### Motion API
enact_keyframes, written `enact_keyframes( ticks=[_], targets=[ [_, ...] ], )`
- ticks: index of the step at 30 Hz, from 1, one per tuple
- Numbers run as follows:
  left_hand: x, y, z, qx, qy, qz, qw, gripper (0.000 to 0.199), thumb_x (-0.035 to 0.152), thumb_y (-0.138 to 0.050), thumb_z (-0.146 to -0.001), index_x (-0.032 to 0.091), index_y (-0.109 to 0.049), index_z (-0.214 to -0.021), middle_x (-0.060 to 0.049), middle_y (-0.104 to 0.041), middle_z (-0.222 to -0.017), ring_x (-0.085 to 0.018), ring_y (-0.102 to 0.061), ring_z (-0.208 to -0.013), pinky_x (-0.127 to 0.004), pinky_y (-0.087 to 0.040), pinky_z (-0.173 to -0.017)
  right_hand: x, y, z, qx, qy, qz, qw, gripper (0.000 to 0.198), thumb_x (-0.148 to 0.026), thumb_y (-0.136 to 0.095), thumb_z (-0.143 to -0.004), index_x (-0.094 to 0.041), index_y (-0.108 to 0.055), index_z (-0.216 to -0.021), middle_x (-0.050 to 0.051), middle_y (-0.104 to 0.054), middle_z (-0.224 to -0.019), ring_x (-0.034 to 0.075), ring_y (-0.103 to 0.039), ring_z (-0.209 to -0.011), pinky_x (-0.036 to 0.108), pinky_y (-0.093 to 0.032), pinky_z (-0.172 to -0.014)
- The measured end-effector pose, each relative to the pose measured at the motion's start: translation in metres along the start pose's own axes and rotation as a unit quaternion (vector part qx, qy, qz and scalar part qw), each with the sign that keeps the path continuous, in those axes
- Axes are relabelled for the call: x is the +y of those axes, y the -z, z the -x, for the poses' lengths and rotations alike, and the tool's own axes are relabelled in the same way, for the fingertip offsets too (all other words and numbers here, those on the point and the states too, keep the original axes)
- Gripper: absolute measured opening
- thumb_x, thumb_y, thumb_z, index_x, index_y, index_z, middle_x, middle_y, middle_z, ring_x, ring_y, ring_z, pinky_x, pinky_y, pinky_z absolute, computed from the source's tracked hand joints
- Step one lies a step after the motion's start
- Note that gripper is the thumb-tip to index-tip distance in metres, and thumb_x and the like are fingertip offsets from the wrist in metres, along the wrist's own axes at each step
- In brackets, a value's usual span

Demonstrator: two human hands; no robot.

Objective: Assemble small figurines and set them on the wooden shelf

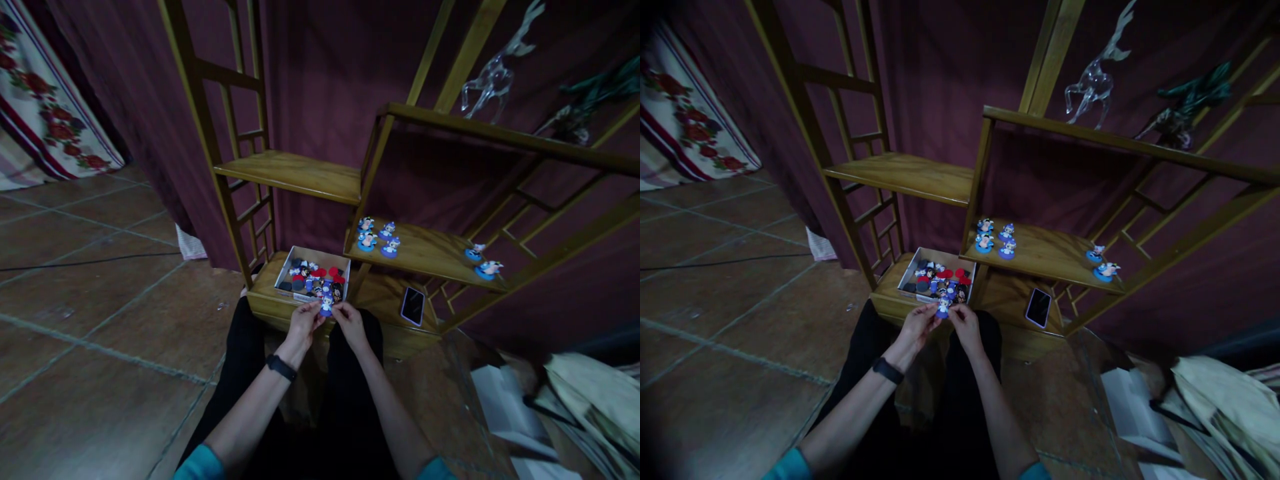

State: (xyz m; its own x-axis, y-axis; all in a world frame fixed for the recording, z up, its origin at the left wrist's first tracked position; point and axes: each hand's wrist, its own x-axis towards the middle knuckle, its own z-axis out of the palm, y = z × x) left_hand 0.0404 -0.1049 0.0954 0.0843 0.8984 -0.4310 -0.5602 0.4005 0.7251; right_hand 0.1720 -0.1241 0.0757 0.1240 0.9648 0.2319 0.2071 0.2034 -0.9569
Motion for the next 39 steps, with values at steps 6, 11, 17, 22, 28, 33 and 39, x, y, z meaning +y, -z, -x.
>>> enact_keyframes(
  ticks=[6, 11, 17, 22, 28, 33, 39],
  targets=[
    [0.002, 0.001, -0.001, -0.013, 0.008, 0.003, 1.000, 0.009, 0.008, -0.064, -0.071, 0.010, -0.063, -0.079, -0.004, -0.065, -0.064, -0.008, -0.059, -0.050, -0.017, -0.049, -0.051, 0.000, 0.000, 0.001, 0.007, 0.003, 0.003, 1.000, 0.020, -0.038, -0.055, -0.077, -0.020, -0.063, -0.075, 0.000, -0.063, -0.073, 0.016, -0.059, -0.071, 0.028, -0.048, -0.070],
    [0.004, 0.005, 0.000, -0.020, 0.014, 0.016, 1.000, 0.010, 0.004, -0.061, -0.072, 0.011, -0.062, -0.078, -0.003, -0.064, -0.063, -0.008, -0.060, -0.052, -0.019, -0.052, -0.055, 0.008, -0.003, 0.000, -0.005, -0.009, -0.025, 1.000, 0.021, -0.037, -0.055, -0.078, -0.022, -0.065, -0.088, 0.002, -0.066, -0.085, 0.017, -0.062, -0.079, 0.031, -0.050, -0.075],
    [0.003, 0.006, 0.001, -0.030, 0.006, 0.027, 0.999, 0.011, 0.004, -0.061, -0.073, 0.012, -0.061, -0.081, -0.003, -0.065, -0.065, -0.008, -0.060, -0.054, -0.021, -0.053, -0.060, 0.011, -0.008, 0.002, 0.000, -0.005, -0.037, 0.999, 0.034, -0.036, -0.060, -0.074, -0.022, -0.061, -0.105, 0.004, -0.067, -0.097, 0.018, -0.064, -0.085, 0.033, -0.051, -0.078],
    [0.000, 0.005, 0.005, -0.028, -0.001, 0.026, 0.999, 0.021, 0.006, -0.067, -0.069, 0.014, -0.060, -0.086, -0.002, -0.067, -0.070, -0.009, -0.063, -0.059, -0.022, -0.053, -0.063, 0.008, -0.010, 0.004, -0.038, 0.004, -0.084, 0.996, 0.042, -0.033, -0.064, -0.071, -0.024, -0.057, -0.111, 0.004, -0.065, -0.106, 0.020, -0.063, -0.094, 0.037, -0.050, -0.085],
    [0.000, 0.009, 0.006, -0.059, 0.026, 0.022, 0.998, 0.024, 0.004, -0.068, -0.066, 0.012, -0.062, -0.088, -0.005, -0.068, -0.074, -0.011, -0.064, -0.064, -0.023, -0.052, -0.069, 0.012, -0.010, 0.004, -0.015, 0.013, -0.051, 0.999, 0.044, -0.029, -0.065, -0.070, -0.023, -0.057, -0.113, 0.005, -0.063, -0.107, 0.021, -0.062, -0.095, 0.036, -0.049, -0.085],
    [0.001, 0.013, 0.006, -0.078, 0.022, 0.021, 0.997, 0.029, 0.002, -0.070, -0.063, 0.013, -0.062, -0.089, -0.006, -0.069, -0.078, -0.011, -0.065, -0.068, -0.022, -0.051, -0.069, 0.013, -0.013, 0.007, 0.006, 0.032, 0.033, 0.999, 0.051, -0.026, -0.063, -0.070, -0.025, -0.052, -0.120, 0.007, -0.058, -0.114, 0.019, -0.062, -0.093, 0.033, -0.050, -0.083],
    [0.003, 0.015, 0.009, -0.080, 0.018, 0.005, 0.997, 0.030, 0.009, -0.076, -0.057, 0.013, -0.063, -0.084, -0.004, -0.069, -0.075, -0.013, -0.065, -0.069, -0.023, -0.050, -0.069, 0.005, -0.015, 0.013, 0.005, 0.059, 0.098, 0.993, 0.056, -0.026, -0.063, -0.070, -0.028, -0.047, -0.124, 0.006, -0.057, -0.116, 0.021, -0.057, -0.102, 0.036, -0.047, -0.090]
  ],
)
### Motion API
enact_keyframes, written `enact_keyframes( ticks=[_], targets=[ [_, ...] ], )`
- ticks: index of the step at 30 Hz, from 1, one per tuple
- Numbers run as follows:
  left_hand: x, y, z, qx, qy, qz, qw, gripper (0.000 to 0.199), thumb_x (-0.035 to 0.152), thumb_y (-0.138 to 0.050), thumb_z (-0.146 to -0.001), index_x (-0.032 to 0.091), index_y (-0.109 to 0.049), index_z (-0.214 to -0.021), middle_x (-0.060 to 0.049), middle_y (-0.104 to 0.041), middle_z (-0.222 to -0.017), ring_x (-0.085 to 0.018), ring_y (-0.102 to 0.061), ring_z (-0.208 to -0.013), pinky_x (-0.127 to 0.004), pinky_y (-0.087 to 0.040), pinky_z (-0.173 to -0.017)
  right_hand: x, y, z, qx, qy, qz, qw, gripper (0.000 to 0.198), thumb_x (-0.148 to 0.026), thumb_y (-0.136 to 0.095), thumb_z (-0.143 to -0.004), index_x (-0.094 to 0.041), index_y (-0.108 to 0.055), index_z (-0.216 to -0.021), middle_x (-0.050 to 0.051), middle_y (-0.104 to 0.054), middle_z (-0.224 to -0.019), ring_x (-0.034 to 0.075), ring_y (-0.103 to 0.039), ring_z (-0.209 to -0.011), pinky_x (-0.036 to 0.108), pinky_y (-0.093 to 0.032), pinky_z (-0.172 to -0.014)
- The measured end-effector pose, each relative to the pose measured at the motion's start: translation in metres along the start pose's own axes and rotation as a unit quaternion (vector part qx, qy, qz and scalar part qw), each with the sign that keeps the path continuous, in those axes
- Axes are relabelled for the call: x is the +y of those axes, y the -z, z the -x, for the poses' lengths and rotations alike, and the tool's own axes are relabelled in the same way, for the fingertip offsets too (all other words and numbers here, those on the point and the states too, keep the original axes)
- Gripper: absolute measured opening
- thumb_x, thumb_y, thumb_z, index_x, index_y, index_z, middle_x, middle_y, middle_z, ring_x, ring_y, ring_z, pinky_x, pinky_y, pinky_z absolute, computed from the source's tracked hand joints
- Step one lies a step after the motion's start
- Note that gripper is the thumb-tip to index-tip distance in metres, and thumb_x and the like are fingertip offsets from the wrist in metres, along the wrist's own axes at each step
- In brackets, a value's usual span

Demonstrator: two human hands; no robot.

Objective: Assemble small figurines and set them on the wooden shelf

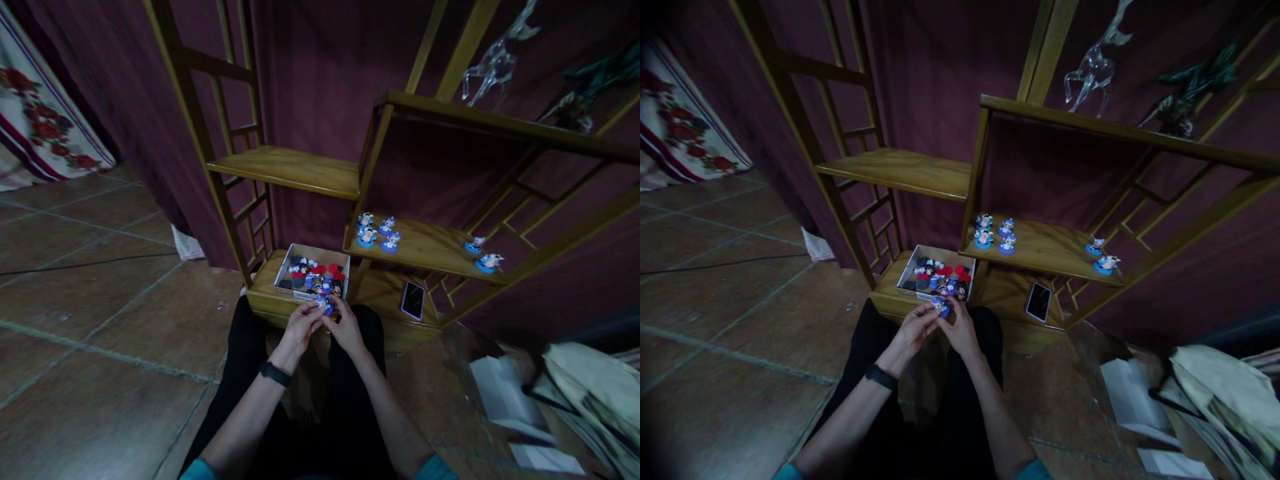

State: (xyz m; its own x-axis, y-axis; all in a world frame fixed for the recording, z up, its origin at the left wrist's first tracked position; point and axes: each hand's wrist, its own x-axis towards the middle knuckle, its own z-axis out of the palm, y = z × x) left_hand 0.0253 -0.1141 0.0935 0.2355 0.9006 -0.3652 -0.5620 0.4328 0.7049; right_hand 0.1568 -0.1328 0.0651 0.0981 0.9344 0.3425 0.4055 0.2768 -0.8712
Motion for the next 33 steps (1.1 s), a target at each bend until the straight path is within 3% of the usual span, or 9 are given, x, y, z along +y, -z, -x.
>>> enact_keyframes(
  ticks=[8, 25, 33],
  targets=[
    [-0.002, 0.006, -0.003, -0.018, -0.010, -0.013, 1.000, 0.032, 0.012, -0.077, -0.057, 0.013, -0.066, -0.086, -0.005, -0.069, -0.079, -0.013, -0.065, -0.072, -0.023, -0.051, -0.070, -0.010, 0.003, 0.001, -0.017, 0.012, 0.004, 1.000, 0.054, -0.027, -0.063, -0.071, -0.030, -0.048, -0.123, 0.004, -0.057, -0.119, 0.021, -0.055, -0.107, 0.037, -0.045, -0.093],
    [-0.001, 0.007, -0.010, -0.039, -0.001, -0.019, 0.999, 0.032, 0.010, -0.078, -0.055, 0.009, -0.067, -0.085, -0.008, -0.070, -0.079, -0.015, -0.065, -0.072, -0.024, -0.050, -0.071, -0.003, 0.007, -0.001, -0.019, -0.038, -0.050, 0.998, 0.061, -0.031, -0.069, -0.067, -0.030, -0.049, -0.125, 0.003, -0.064, -0.110, 0.020, -0.063, -0.094, 0.036, -0.050, -0.086],
    [0.000, 0.000, -0.006, -0.029, -0.011, -0.007, 0.999, 0.032, 0.010, -0.078, -0.056, 0.011, -0.065, -0.086, -0.005, -0.069, -0.078, -0.012, -0.064, -0.072, -0.023, -0.050, -0.072, 0.003, 0.002, -0.003, -0.012, -0.053, -0.103, 0.993, 0.051, -0.032, -0.068, -0.067, -0.027, -0.056, -0.116, 0.003, -0.064, -0.112, 0.021, -0.063, -0.095, 0.036, -0.049, -0.087]
  ],
)
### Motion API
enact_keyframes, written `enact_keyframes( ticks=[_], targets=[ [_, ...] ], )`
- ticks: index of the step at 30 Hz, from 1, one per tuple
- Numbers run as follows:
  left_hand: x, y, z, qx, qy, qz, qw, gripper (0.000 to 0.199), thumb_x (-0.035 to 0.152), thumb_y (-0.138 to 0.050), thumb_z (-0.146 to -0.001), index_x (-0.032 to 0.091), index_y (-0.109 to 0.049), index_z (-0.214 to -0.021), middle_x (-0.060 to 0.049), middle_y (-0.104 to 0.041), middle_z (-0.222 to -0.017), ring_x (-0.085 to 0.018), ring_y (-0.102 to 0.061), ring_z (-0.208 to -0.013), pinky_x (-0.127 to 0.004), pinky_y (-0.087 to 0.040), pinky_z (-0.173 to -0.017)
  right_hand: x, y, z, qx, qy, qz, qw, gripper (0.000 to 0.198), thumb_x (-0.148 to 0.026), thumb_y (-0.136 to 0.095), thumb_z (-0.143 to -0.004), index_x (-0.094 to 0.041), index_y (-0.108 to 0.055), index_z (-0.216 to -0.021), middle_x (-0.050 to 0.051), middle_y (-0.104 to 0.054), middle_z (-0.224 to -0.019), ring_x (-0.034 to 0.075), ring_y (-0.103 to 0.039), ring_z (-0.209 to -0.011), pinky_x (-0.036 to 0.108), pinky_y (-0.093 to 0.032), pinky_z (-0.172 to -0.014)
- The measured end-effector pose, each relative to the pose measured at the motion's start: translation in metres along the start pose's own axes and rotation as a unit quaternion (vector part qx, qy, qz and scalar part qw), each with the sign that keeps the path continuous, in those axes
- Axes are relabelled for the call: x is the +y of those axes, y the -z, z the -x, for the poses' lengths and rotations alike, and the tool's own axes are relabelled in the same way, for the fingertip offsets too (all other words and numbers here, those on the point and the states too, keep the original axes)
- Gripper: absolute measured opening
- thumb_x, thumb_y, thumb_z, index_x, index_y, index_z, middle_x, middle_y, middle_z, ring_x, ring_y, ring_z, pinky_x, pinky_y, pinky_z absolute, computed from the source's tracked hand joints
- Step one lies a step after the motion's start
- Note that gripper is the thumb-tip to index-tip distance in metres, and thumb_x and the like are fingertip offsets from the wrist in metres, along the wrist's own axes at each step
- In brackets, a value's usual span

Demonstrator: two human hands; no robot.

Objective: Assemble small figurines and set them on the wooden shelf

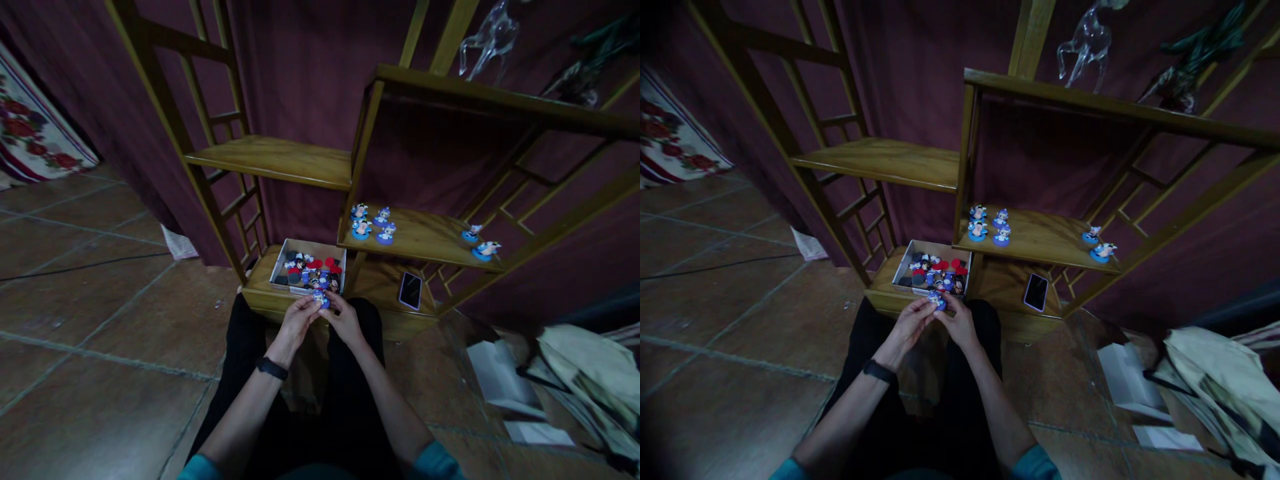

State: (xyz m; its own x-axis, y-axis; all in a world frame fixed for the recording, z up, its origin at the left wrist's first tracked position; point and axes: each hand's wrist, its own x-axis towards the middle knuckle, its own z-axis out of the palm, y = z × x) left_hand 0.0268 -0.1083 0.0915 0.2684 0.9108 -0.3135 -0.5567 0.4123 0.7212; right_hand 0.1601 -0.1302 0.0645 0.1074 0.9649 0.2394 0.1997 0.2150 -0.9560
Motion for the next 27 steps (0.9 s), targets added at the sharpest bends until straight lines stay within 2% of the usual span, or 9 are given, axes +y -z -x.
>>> enact_keyframes(
  ticks=[6, 11, 17, 21, 27],
  targets=[
    [0.003, -0.007, 0.004, -0.026, -0.018, 0.012, 0.999, 0.034, 0.012, -0.074, -0.063, 0.014, -0.062, -0.094, -0.003, -0.069, -0.084, -0.011, -0.064, -0.076, -0.025, -0.050, -0.079, 0.003, -0.002, -0.003, 0.032, -0.008, -0.024, 0.999, 0.043, -0.034, -0.066, -0.069, -0.025, -0.059, -0.110, 0.002, -0.068, -0.101, 0.020, -0.063, -0.090, 0.035, -0.049, -0.085],
    [0.003, -0.004, 0.008, -0.052, -0.024, -0.002, 0.998, 0.037, 0.012, -0.074, -0.062, 0.013, -0.062, -0.098, -0.005, -0.069, -0.087, -0.012, -0.064, -0.079, -0.027, -0.048, -0.084, 0.002, 0.002, -0.002, 0.015, -0.020, -0.045, 0.999, 0.041, -0.038, -0.064, -0.071, -0.024, -0.060, -0.110, 0.003, -0.067, -0.103, 0.020, -0.062, -0.093, 0.036, -0.049, -0.085],
    [-0.001, -0.001, 0.004, -0.043, -0.086, -0.091, 0.991, 0.046, 0.016, -0.075, -0.060, 0.012, -0.061, -0.103, -0.007, -0.069, -0.092, -0.014, -0.063, -0.082, -0.030, -0.046, -0.086, -0.006, 0.009, -0.002, 0.002, -0.049, -0.077, 0.996, 0.036, -0.042, -0.059, -0.075, -0.023, -0.062, -0.106, 0.004, -0.067, -0.101, 0.019, -0.061, -0.093, 0.034, -0.047, -0.085],
    [-0.003, 0.000, 0.001, -0.033, -0.131, -0.135, 0.982, 0.049, 0.017, -0.074, -0.059, 0.012, -0.059, -0.105, -0.007, -0.068, -0.096, -0.016, -0.062, -0.088, -0.032, -0.044, -0.089, -0.012, 0.012, -0.004, -0.004, -0.044, -0.100, 0.994, 0.038, -0.041, -0.061, -0.074, -0.024, -0.061, -0.108, 0.004, -0.066, -0.102, 0.019, -0.060, -0.094, 0.033, -0.047, -0.085],
    [-0.007, 0.000, 0.002, -0.038, -0.164, -0.173, 0.970, 0.052, 0.017, -0.071, -0.061, 0.014, -0.053, -0.110, -0.004, -0.068, -0.085, -0.016, -0.063, -0.082, -0.033, -0.046, -0.085, -0.013, 0.015, -0.004, -0.009, -0.032, -0.083, 0.996, 0.040, -0.038, -0.062, -0.073, -0.025, -0.060, -0.110, 0.002, -0.066, -0.100, 0.019, -0.060, -0.091, 0.034, -0.047, -0.085]
  ],
)
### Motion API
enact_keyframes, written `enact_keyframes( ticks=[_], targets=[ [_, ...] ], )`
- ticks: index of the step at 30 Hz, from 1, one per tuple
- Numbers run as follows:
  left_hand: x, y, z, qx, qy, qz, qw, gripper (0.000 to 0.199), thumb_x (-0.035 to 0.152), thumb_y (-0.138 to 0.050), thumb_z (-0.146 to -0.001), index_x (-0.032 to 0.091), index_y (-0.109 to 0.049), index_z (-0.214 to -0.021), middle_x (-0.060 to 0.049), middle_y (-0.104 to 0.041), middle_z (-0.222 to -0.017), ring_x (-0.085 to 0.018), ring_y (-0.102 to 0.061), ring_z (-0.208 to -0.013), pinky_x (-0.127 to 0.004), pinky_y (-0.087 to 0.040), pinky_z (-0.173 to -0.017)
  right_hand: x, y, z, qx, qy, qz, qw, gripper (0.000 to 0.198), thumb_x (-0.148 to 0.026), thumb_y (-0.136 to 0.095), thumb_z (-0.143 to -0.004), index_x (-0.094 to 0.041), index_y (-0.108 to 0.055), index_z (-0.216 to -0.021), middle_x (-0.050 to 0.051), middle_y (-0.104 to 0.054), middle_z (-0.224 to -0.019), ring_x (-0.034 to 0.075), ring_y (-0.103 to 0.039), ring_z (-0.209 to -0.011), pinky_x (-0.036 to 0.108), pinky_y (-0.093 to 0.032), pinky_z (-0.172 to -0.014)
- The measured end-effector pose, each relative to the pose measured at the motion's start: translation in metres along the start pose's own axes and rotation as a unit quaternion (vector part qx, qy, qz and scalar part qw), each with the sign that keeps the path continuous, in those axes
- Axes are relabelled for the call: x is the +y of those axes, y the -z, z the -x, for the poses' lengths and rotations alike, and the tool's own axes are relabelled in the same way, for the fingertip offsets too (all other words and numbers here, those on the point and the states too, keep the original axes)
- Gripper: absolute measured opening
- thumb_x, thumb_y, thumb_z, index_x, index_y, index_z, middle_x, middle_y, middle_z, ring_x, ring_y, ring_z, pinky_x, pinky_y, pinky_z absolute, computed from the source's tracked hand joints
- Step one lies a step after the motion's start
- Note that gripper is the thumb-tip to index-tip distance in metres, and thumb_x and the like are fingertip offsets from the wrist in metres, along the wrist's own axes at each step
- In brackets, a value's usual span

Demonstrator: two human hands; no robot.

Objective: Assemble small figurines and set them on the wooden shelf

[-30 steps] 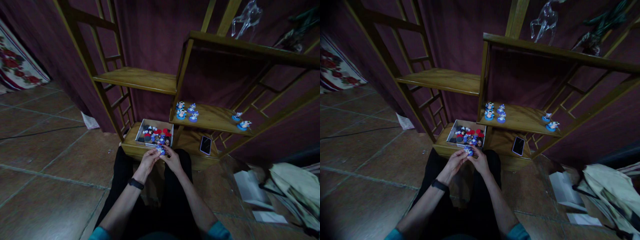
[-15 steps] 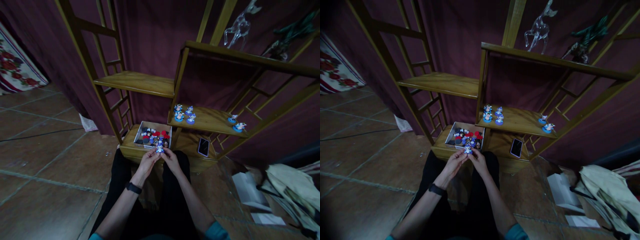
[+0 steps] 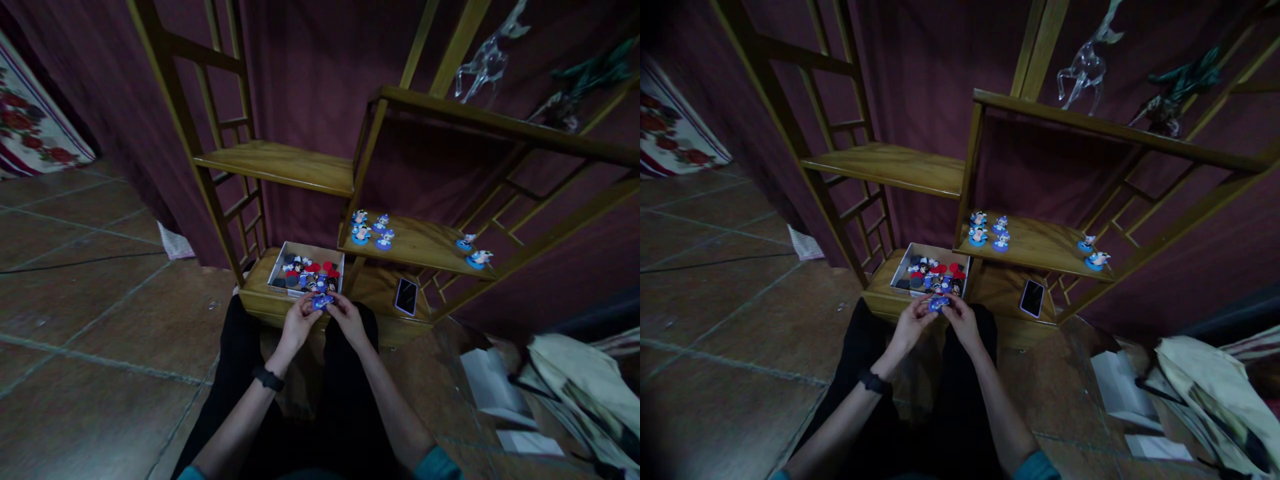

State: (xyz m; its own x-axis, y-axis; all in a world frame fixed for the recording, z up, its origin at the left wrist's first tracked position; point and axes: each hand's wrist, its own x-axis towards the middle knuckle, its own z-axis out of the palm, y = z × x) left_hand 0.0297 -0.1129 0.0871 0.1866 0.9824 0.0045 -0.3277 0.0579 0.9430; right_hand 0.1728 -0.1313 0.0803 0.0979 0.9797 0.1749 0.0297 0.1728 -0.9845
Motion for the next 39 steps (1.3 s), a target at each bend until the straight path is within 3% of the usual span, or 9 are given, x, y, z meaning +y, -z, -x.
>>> enact_keyframes(
  ticks=[11, 17, 23, 29, 34, 39],
  targets=[
    [0.007, -0.004, 0.003, 0.018, -0.045, -0.023, 0.999, 0.044, 0.014, -0.068, -0.062, 0.015, -0.056, -0.104, -0.010, -0.066, -0.104, -0.020, -0.061, -0.096, -0.037, -0.044, -0.091, -0.003, 0.005, 0.001, -0.024, -0.007, -0.013, 1.000, 0.035, -0.030, -0.065, -0.071, -0.025, -0.060, -0.105, 0.002, -0.066, -0.102, 0.018, -0.061, -0.091, 0.033, -0.047, -0.084],
    [0.004, -0.005, 0.004, 0.029, -0.065, -0.052, 0.996, 0.033, 0.017, -0.066, -0.065, 0.014, -0.061, -0.097, -0.008, -0.067, -0.098, -0.020, -0.062, -0.092, -0.038, -0.044, -0.090, -0.002, 0.004, 0.004, -0.026, -0.010, -0.008, 1.000, 0.034, -0.028, -0.064, -0.070, -0.025, -0.060, -0.104, 0.002, -0.066, -0.100, 0.018, -0.061, -0.088, 0.031, -0.048, -0.081],
    [0.008, -0.005, 0.008, 0.052, -0.090, -0.147, 0.984, 0.028, 0.020, -0.065, -0.069, 0.018, -0.065, -0.097, -0.006, -0.068, -0.096, -0.020, -0.063, -0.088, -0.035, -0.045, -0.087, -0.002, 0.003, 0.005, -0.015, -0.010, 0.010, 1.000, 0.035, -0.030, -0.064, -0.070, -0.024, -0.060, -0.104, 0.002, -0.067, -0.096, 0.019, -0.062, -0.087, 0.032, -0.049, -0.079],
    [0.012, -0.003, 0.011, 0.037, -0.130, -0.265, 0.955, 0.030, 0.021, -0.061, -0.074, 0.021, -0.064, -0.104, -0.006, -0.066, -0.102, -0.021, -0.061, -0.090, -0.035, -0.045, -0.085, 0.002, 0.005, 0.005, 0.000, -0.013, 0.014, 1.000, 0.035, -0.031, -0.064, -0.070, -0.024, -0.061, -0.105, 0.002, -0.067, -0.099, 0.019, -0.061, -0.087, 0.032, -0.048, -0.080],
    [0.008, -0.003, 0.014, -0.001, -0.151, -0.325, 0.934, 0.042, 0.021, -0.055, -0.079, 0.022, -0.052, -0.121, -0.007, -0.061, -0.114, -0.022, -0.058, -0.101, -0.037, -0.043, -0.091, -0.001, 0.005, 0.006, 0.007, -0.004, 0.002, 1.000, 0.031, -0.034, -0.063, -0.073, -0.023, -0.062, -0.102, 0.003, -0.067, -0.098, 0.019, -0.061, -0.089, 0.032, -0.047, -0.082],
    [0.008, -0.004, 0.020, -0.055, -0.202, -0.479, 0.852, 0.046, 0.019, -0.046, -0.084, 0.022, -0.042, -0.129, -0.009, -0.056, -0.120, -0.022, -0.053, -0.109, -0.037, -0.041, -0.094, -0.006, 0.004, 0.007, 0.019, -0.014, -0.005, 1.000, 0.029, -0.039, -0.060, -0.075, -0.021, -0.062, -0.097, 0.002, -0.067, -0.089, 0.017, -0.060, -0.077, 0.029, -0.049, -0.071]
  ],
)
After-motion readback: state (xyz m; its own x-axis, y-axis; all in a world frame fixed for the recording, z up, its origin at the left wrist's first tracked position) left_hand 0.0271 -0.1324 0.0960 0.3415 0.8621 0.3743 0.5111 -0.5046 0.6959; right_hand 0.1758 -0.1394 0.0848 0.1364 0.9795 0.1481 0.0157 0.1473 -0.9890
